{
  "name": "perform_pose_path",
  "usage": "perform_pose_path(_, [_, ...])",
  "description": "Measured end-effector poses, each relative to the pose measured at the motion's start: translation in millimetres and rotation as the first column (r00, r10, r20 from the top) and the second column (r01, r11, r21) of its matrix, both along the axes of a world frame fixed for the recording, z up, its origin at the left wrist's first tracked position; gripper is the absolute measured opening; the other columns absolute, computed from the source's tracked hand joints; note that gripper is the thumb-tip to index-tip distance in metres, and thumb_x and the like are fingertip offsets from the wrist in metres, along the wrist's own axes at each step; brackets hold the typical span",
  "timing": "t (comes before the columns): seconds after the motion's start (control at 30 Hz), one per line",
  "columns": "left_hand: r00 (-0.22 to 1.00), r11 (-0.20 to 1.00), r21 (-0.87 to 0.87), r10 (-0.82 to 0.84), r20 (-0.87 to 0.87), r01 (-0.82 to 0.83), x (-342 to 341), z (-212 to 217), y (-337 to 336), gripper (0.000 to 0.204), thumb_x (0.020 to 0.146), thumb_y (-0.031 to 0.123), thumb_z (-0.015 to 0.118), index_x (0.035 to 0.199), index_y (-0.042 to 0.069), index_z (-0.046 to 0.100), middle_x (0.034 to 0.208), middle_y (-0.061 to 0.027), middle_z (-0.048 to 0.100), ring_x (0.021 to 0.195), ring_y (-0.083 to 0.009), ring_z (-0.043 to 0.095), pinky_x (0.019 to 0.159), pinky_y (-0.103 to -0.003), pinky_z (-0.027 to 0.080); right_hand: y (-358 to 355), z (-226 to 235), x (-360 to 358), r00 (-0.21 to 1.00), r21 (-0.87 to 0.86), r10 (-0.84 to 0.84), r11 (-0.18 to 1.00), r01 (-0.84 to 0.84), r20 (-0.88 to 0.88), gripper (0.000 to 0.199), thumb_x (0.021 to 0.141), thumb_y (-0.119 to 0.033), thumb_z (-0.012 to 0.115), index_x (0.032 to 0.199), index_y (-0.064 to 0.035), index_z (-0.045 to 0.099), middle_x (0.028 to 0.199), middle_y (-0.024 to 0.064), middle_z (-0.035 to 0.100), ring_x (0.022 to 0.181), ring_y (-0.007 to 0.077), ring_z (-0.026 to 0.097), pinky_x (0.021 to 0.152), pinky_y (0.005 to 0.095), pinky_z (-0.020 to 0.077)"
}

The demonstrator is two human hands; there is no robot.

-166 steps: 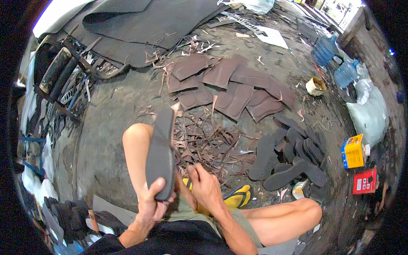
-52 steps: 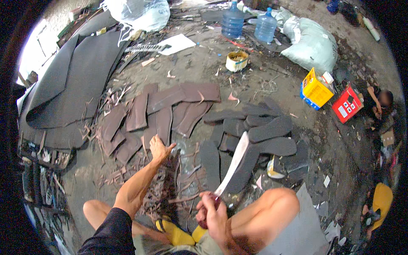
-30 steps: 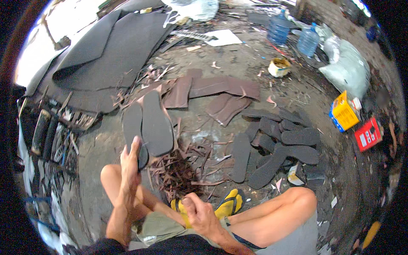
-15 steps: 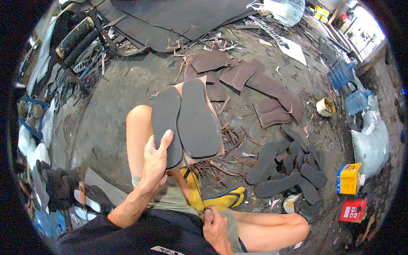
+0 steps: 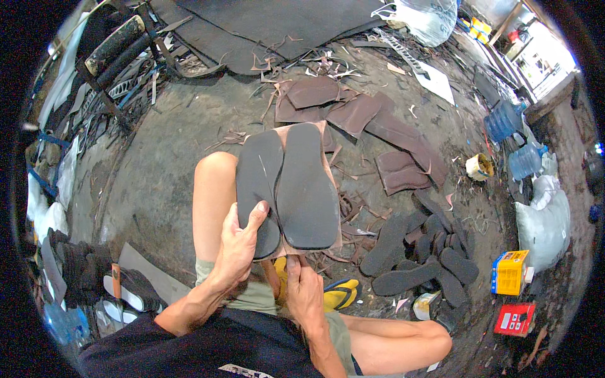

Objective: The person sits on the floor and uses a knife to cut and trim dark rubber pieces into smaller shapes. They repeatedly pick up pieces, cut along edges, and place trimmed pieces aside.

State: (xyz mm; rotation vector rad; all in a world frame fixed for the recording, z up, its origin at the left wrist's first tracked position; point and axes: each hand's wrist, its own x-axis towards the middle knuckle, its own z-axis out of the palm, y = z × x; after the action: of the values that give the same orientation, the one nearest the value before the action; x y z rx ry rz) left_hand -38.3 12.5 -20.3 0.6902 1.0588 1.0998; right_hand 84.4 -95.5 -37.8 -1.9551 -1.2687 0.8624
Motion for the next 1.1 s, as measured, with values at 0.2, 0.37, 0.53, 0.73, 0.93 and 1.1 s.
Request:
perform_pose_path(0.2, [0.996, 0.997, -0.074, 0.028, 0.082, -0.022, 5, 9, 4, 0.049, 0.107, 0.026, 0.072, 0.142, 0.0, 0.052, 0.13, -0.0119, 0.068, 0.112, -0.0168, 0.067, 0.096, -0.034, 0.057, 20, 10, 12, 0.999, -0.063, 0.038, 0.997, -0.039, -0.022, 0.047, 0.112, -0.035, 0.049, 0.111, 0.0075, 0.068, 0.09, 0.0377, 0.066, 0.092, 0.0605, 0.061, 0.076, 0.061, 0.0486])
perform_pose_path(0.37, [0.993, 0.997, -0.027, 0.075, 0.088, -0.073, 15, 10, -3, 0.048, 0.106, 0.03, 0.074, 0.136, -0.001, 0.052, 0.126, -0.012, 0.067, 0.109, -0.0149, 0.063, 0.096, -0.031, 0.054, 45, -24, 14, 0.954, 0.195, 0.205, 0.949, -0.248, 0.217, 0.03, 0.102, -0.022, 0.061, 0.117, 0.0024, 0.072, 0.1, 0.0314, 0.073, 0.096, 0.0552, 0.069, 0.082, 0.0576, 0.0546])
perform_pose_path(0.53, [0.982, 0.995, -0.017, 0.096, 0.163, -0.095, 34, 15, -12, 0.046, 0.107, 0.028, 0.072, 0.134, -0.003, 0.052, 0.127, -0.0137, 0.066, 0.112, -0.0174, 0.063, 0.102, -0.034, 0.052, 68, -59, -5, 0.981, 0.548, -0.023, 0.832, -0.087, 0.191, 0.028, 0.098, -0.022, 0.064, 0.115, -0.0013, 0.072, 0.095, 0.0232, 0.074, 0.089, 0.0471, 0.069, 0.078, 0.0541, 0.0546])
perform_pose_path(0.73, [0.988, 0.999, -0.039, 0.038, 0.153, -0.032, 39, 25, -12, 0.051, 0.107, 0.028, 0.072, 0.139, -0.004, 0.05, 0.133, -0.0148, 0.064, 0.119, -0.0179, 0.061, 0.105, -0.034, 0.051, 82, -61, 12, 0.989, 0.517, -0.03, 0.855, -0.049, 0.144, 0.031, 0.101, -0.03, 0.061, 0.111, -0.0031, 0.07, 0.089, 0.0173, 0.071, 0.08, 0.0384, 0.066, 0.071, 0.0478, 0.0524])
perform_pose_path(0.93, [0.991, 0.999, -0.048, -0.004, 0.135, 0.01, 33, 19, -6, 0.046, 0.107, 0.029, 0.072, 0.139, 0.001, 0.056, 0.124, -0.0075, 0.069, 0.106, -0.0129, 0.066, 0.092, -0.031, 0.057, 93, -59, 31, 0.995, 0.507, -0.049, 0.862, 0.0, 0.084, 0.036, 0.104, -0.039, 0.058, 0.108, -0.0049, 0.068, 0.082, 0.0113, 0.067, 0.071, 0.0296, 0.062, 0.063, 0.0416, 0.0501])
perform_pose_path(1.1, [0.998, 0.996, -0.083, -0.021, 0.061, 0.026, 32, 25, -6, 0.047, 0.107, 0.031, 0.072, 0.139, 0.001, 0.056, 0.12, -0.0074, 0.069, 0.101, -0.0121, 0.066, 0.088, -0.03, 0.056, 97, -65, 37, 0.998, 0.491, -0.062, 0.87, 0.044, 0.02, 0.042, 0.107, -0.046, 0.055, 0.105, -0.0064, 0.066, 0.077, 0.0064, 0.064, 0.063, 0.0223, 0.059, 0.057, 0.0365, 0.0482])
